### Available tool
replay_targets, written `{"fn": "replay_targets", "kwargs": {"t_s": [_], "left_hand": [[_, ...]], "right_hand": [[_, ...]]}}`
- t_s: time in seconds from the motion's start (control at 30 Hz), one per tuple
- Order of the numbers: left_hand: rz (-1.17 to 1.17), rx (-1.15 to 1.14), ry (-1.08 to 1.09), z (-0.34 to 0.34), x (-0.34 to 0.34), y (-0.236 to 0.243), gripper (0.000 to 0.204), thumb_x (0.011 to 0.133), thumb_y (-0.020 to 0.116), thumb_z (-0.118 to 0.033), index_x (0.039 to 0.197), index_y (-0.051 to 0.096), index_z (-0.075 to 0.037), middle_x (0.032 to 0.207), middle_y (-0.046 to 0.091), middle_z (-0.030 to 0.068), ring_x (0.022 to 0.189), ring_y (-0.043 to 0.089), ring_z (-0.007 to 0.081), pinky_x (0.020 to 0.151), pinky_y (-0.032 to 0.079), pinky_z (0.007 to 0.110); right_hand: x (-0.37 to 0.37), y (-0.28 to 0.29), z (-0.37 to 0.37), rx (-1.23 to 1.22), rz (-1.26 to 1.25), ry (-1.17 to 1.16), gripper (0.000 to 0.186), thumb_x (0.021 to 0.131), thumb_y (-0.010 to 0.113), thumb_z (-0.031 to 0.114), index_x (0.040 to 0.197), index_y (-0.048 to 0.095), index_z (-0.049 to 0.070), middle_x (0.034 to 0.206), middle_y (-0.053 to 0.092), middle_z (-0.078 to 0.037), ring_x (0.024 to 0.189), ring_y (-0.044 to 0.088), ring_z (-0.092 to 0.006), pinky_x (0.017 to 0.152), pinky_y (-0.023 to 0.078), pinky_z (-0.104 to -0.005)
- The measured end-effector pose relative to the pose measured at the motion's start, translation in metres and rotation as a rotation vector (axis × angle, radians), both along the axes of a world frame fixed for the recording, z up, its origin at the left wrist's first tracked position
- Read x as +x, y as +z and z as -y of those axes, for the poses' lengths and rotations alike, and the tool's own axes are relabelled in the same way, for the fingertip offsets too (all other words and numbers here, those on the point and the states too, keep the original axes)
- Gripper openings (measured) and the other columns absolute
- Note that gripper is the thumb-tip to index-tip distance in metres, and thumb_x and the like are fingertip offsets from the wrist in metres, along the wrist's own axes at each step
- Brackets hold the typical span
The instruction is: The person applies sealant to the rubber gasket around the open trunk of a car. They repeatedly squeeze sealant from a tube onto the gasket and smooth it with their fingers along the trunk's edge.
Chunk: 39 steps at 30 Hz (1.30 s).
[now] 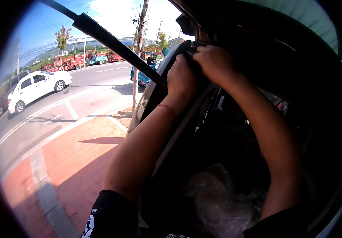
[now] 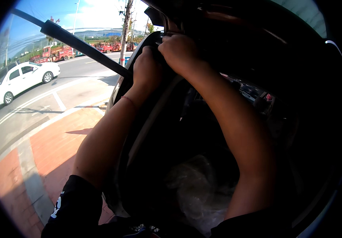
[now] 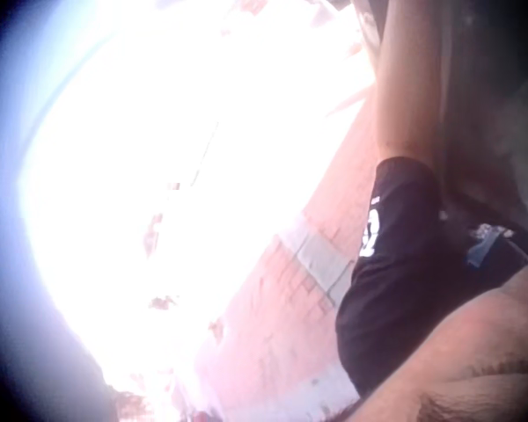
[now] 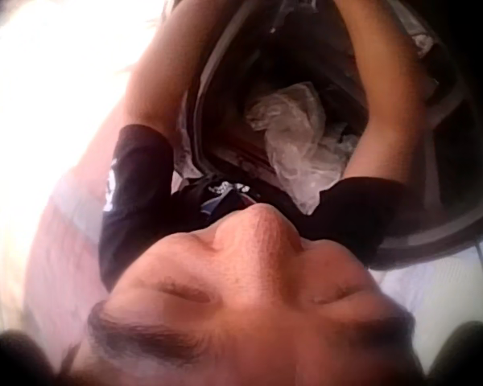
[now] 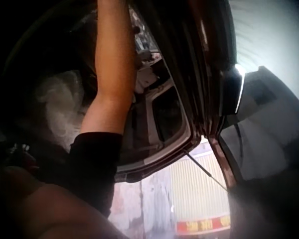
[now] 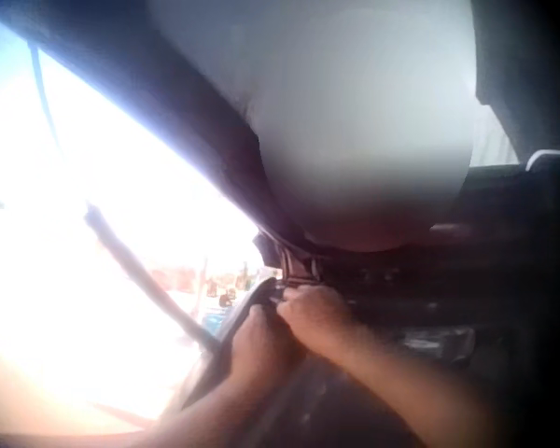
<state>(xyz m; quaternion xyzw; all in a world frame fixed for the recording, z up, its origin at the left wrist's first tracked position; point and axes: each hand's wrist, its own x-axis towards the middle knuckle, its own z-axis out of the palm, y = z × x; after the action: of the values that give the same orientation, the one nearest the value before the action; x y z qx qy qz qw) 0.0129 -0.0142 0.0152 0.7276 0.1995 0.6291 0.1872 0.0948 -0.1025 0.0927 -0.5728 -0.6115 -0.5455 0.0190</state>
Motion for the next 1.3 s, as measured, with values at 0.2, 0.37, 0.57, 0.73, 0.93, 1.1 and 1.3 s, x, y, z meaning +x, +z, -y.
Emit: {"fn": "replay_targets", "kwargs": {"t_s": [0.2, 0.37, 0.57, 0.73, 0.93, 1.1, 1.3], "left_hand": [[-0.275, 0.086, 0.049, -0.002, -0.016, 0.022, 0.032, 0.088, 0.065, -0.014, 0.113, 0.054, 0.003, 0.099, 0.070, 0.0279, 0.102, 0.067, 0.0443, 0.087, 0.055, 0.050], [-0.111, -0.002, 0.058, -0.011, -0.011, 0.019, 0.024, 0.088, 0.063, -0.017, 0.104, 0.069, 0.000, 0.102, 0.071, 0.0260, 0.103, 0.067, 0.0418, 0.088, 0.054, 0.049], [0.044, 0.010, -0.071, -0.011, -0.003, 0.011, 0.025, 0.088, 0.061, -0.016, 0.109, 0.070, -0.006, 0.103, 0.071, 0.0252, 0.105, 0.066, 0.0425, 0.089, 0.053, 0.050], [0.004, 0.051, -0.060, -0.015, -0.007, 0.010, 0.025, 0.091, 0.059, -0.014, 0.115, 0.063, -0.007, 0.105, 0.070, 0.0264, 0.106, 0.065, 0.0443, 0.088, 0.053, 0.051], [-0.066, -0.006, 0.008, 0.000, -0.011, 0.007, 0.023, 0.092, 0.059, -0.012, 0.111, 0.053, -0.002, 0.102, 0.069, 0.0278, 0.104, 0.065, 0.0469, 0.088, 0.052, 0.054], [0.057, -0.027, 0.016, 0.001, -0.005, 0.006, 0.021, 0.089, 0.062, -0.011, 0.106, 0.058, 0.000, 0.101, 0.069, 0.0286, 0.103, 0.065, 0.0471, 0.089, 0.052, 0.054], [0.016, -0.068, 0.010, -0.004, -0.009, 0.007, 0.020, 0.089, 0.063, -0.011, 0.105, 0.061, 0.000, 0.102, 0.070, 0.0284, 0.104, 0.066, 0.0467, 0.088, 0.053, 0.053]], "right_hand": [[0.007, -0.006, -0.004, 0.069, -0.036, 0.053, 0.023, 0.085, 0.058, -0.002, 0.094, 0.074, 0.010, 0.107, 0.069, -0.010, 0.108, 0.066, -0.0303, 0.090, 0.055, -0.0438], [0.007, -0.005, -0.004, 0.048, -0.116, 0.110, 0.026, 0.085, 0.058, -0.002, 0.100, 0.076, 0.011, 0.109, 0.069, -0.011, 0.109, 0.066, -0.0303, 0.092, 0.055, -0.0439], [-0.003, -0.003, -0.004, 0.076, -0.331, 0.081, 0.028, 0.088, 0.058, 0.001, 0.107, 0.076, 0.010, 0.113, 0.070, -0.012, 0.110, 0.066, -0.0316, 0.096, 0.053, -0.0438], [-0.010, 0.002, -0.003, 0.025, -0.333, 0.039, 0.029, 0.091, 0.056, 0.001, 0.112, 0.074, 0.010, 0.116, 0.070, -0.015, 0.112, 0.066, -0.0330, 0.097, 0.052, -0.0444], [-0.011, -0.001, -0.005, 0.063, -0.437, 0.147, 0.032, 0.088, 0.055, -0.003, 0.117, 0.065, 0.008, 0.116, 0.069, -0.018, 0.112, 0.066, -0.0360, 0.095, 0.052, -0.0450], [0.008, -0.005, -0.001, 0.005, -0.281, 0.281, 0.036, 0.087, 0.053, -0.007, 0.120, 0.060, 0.006, 0.117, 0.068, -0.020, 0.112, 0.065, -0.0384, 0.095, 0.052, -0.0449], [-0.011, -0.005, 0.004, -0.016, -0.476, 0.238, 0.043, 0.087, 0.051, -0.007, 0.128, 0.056, 0.006, 0.119, 0.067, -0.021, 0.116, 0.064, -0.0364, 0.098, 0.051, -0.0432]]}}
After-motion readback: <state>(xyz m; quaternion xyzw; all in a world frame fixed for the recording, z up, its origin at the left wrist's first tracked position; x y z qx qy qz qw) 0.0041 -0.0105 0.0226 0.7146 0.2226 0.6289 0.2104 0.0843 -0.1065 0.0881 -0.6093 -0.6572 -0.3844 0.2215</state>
